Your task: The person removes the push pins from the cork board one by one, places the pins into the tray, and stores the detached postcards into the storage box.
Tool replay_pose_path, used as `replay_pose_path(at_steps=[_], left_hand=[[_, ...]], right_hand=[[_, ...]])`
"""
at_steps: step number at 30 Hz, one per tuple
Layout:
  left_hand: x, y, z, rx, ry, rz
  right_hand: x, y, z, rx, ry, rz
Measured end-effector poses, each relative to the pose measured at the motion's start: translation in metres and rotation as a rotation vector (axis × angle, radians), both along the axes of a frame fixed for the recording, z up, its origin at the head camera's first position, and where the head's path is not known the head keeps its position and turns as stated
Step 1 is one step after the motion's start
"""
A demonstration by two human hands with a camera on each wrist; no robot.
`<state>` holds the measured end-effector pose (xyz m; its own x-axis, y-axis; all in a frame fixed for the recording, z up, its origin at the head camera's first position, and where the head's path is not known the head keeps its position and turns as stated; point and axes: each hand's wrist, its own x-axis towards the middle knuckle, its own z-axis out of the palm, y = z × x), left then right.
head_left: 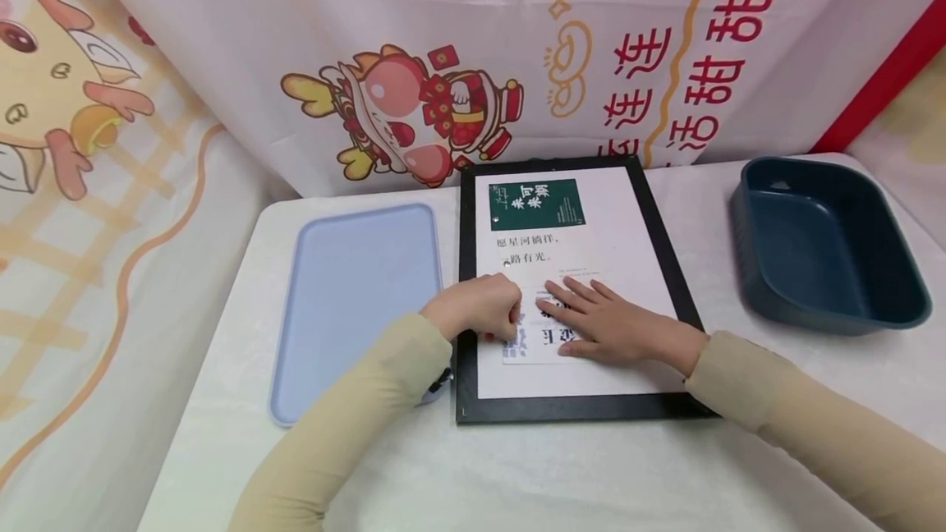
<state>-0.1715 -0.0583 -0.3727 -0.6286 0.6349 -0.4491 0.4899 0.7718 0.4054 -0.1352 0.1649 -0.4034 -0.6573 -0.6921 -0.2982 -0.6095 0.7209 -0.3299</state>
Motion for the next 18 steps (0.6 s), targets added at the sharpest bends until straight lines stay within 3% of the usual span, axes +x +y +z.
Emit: replay_pose_path(at_steps=[10, 18], left_hand=[[-0.003, -0.010, -0.006, 0.096, -0.086, 0.030], [-0.002, -0.010, -0.005, 0.068, -0.023, -0.023]], right_hand=[[0.001, 0.000, -0.001, 0.004, 0.007, -0.005], [0.000, -0.001, -0.001, 0.003, 0.006, -0.003]])
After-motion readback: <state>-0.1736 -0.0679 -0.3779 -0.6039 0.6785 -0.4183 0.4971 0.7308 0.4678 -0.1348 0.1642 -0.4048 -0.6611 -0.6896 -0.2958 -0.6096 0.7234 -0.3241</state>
